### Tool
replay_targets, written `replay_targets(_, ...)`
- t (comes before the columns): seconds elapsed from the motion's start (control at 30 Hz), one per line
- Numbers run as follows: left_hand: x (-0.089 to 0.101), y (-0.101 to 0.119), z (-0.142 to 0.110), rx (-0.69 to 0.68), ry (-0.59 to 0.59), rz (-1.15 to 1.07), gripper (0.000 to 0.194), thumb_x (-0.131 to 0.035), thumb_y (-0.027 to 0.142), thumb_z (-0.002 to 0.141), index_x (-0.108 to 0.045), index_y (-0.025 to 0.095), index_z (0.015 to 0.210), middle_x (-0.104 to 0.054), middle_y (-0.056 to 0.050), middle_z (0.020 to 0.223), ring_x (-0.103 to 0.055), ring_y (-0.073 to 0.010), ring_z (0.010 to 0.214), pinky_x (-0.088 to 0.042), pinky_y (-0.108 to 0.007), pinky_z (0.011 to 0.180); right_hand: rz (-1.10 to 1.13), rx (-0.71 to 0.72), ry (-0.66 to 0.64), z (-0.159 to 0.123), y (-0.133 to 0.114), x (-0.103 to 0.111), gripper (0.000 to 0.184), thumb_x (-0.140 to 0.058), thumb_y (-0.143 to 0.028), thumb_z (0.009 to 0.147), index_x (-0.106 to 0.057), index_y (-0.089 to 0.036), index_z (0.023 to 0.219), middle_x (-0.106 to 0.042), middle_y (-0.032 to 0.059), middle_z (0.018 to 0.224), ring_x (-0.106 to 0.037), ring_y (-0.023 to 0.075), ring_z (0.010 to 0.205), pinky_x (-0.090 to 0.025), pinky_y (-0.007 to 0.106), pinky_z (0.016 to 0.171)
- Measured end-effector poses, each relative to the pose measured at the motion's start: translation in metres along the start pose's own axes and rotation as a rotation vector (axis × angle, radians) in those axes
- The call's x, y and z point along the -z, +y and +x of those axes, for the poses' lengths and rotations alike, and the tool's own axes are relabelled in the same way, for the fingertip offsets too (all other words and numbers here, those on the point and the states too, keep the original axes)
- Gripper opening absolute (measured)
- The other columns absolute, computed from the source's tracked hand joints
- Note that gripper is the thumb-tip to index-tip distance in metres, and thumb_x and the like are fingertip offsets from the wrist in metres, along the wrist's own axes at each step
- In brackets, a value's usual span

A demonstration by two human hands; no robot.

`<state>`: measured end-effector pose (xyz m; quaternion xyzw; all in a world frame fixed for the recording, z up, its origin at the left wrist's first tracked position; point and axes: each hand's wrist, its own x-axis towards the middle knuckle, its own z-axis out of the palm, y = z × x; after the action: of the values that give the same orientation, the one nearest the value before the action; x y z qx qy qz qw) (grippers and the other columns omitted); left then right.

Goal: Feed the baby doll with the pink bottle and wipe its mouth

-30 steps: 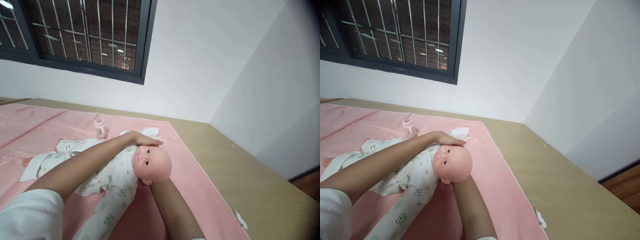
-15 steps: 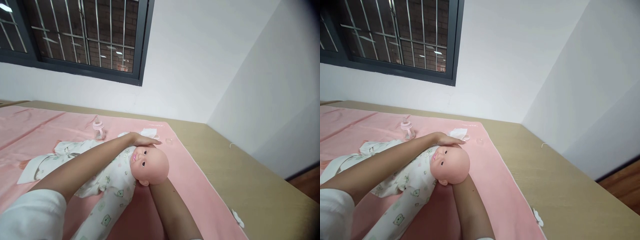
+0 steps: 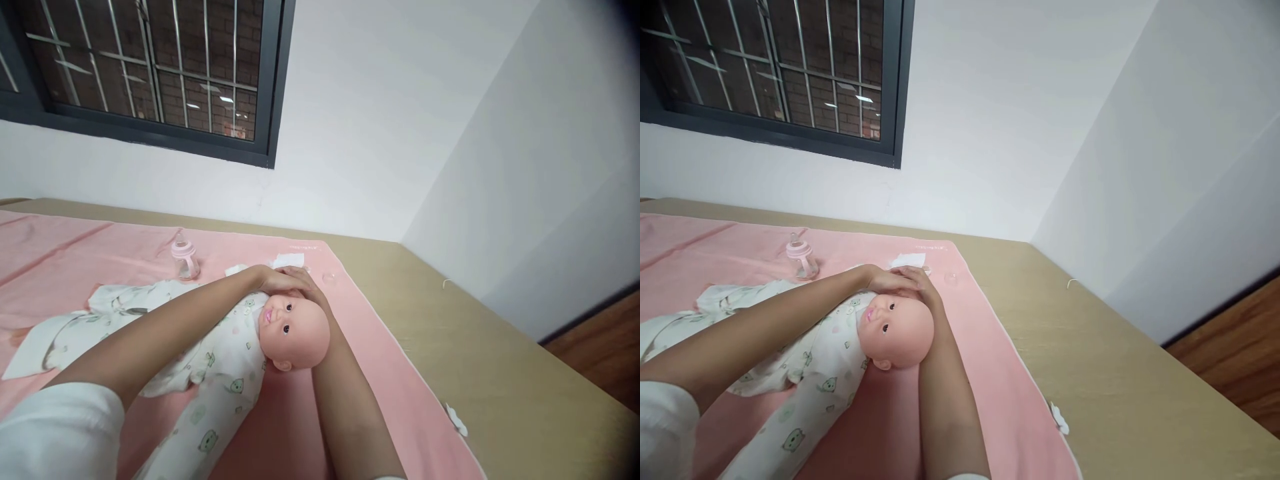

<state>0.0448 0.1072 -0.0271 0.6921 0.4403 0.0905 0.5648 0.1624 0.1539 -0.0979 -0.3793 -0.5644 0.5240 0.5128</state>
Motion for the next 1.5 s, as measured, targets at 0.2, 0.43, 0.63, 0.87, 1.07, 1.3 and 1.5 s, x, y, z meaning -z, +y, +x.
replay_targets(0.2, -0.005, 0.002, 0.005, 0.119, -0.184, 0.053, 0.05, -0.059, 0.062, 0.079, -0.07, 0.02, 0.103, -0.072, -0.007, 0.111, -0.058, -0.0298, 0.119, -0.044, -0.04, 0.105, 0.438, 0.049, 0.036, 0.032, 0.012, 0.044, 0.026, -0.065, -0.042, 0.074, -0.07, -0.018, 0.084, -0.073, 0.0041, 0.095, -0.061, 0.0077, 0.062, -0.047, 0.018, 0.059)
replay_targets(0.43, -0.002, 0.007, 0.003, 0.04, -0.2, 0.246, 0.063, -0.043, 0.072, 0.083, -0.069, 0.02, 0.109, -0.072, -0.009, 0.111, -0.062, -0.0283, 0.11, -0.047, -0.038, 0.098, 0.405, -0.09, 0.023, 0.033, 0.022, 0.052, 0.034, -0.068, -0.042, 0.074, -0.071, -0.024, 0.103, -0.065, 0.002, 0.126, -0.064, 0.0074, 0.072, -0.053, 0.02, 0.069)
replay_targets(0.63, 0.005, 0.032, -0.043, -0.295, 0.23, 0.654, 0.056, -0.035, 0.059, 0.095, -0.064, 0.019, 0.12, -0.065, -0.009, 0.125, -0.06, -0.025, 0.11, -0.041, -0.033, 0.098, 0.323, -0.089, -0.109, 0.033, 0.024, 0.044, 0.048, -0.074, -0.038, 0.07, -0.068, -0.017, 0.113, -0.07, 0.0014, 0.082, -0.063, 0.012, 0.068, -0.053, 0.024, 0.066)
replay_targets(0.87, 0.002, 0.022, -0.1, -0.419, 0.611, 0.695, 0.046, -0.037, 0.052, 0.099, -0.066, 0.02, 0.114, -0.066, -0.006, 0.122, -0.058, -0.0239, 0.112, -0.043, -0.033, 0.096, 0.272, 0.032, -0.044, 0.035, 0.002, 0.05, 0.049, -0.07, -0.043, 0.074, -0.069, -0.019, 0.117, -0.07, 0.0002, 0.075, -0.059, 0.0095, 0.067, -0.048, 0.021, 0.069)
replay_targets(1.07, -0.002, 0.008, -0.116, -0.495, 0.871, 0.523, 0.035, -0.05, 0.048, 0.095, -0.064, 0.023, 0.115, -0.064, -0.004, 0.124, -0.058, -0.0228, 0.115, -0.045, -0.034, 0.098, -0.105, 0.318, -0.227, 0.022, -0.065, 0.05, 0.027, -0.072, -0.037, 0.074, -0.077, -0.023, 0.096, -0.07, 0.0034, 0.117, -0.06, 0.0187, 0.111, -0.045, 0.031, 0.096)
replay_targets(1.3, 0.001, -0.005, -0.11, -0.565, 1.001, 0.489, 0.061, -0.059, 0.049, 0.089, -0.041, 0.025, 0.142, -0.043, -0.009, 0.149, -0.043, -0.0262, 0.136, -0.038, -0.042, 0.112, -0.28, 0.458, -0.534, -0.015, -0.131, 0.014, 0.036, -0.082, -0.04, 0.07, -0.076, -0.027, 0.103, -0.068, 0.0053, 0.122, -0.059, 0.0226, 0.119, -0.043, 0.041, 0.106)
replay_targets(1.5, 0.007, 0.001, -0.129, -0.55, 0.874, 0.392, 0.07, -0.071, 0.047, 0.081, -0.043, 0.024, 0.14, -0.057, -0.007, 0.136, -0.052, -0.0265, 0.126, -0.043, -0.041, 0.105, -0.505, 0.535, -0.748, -0.045, -0.155, -0.016, 0.035, -0.073, -0.039, 0.081, -0.072, -0.026, 0.113, -0.064, 0.0075, 0.128, -0.058, 0.0232, 0.12, -0.049, 0.041, 0.098)
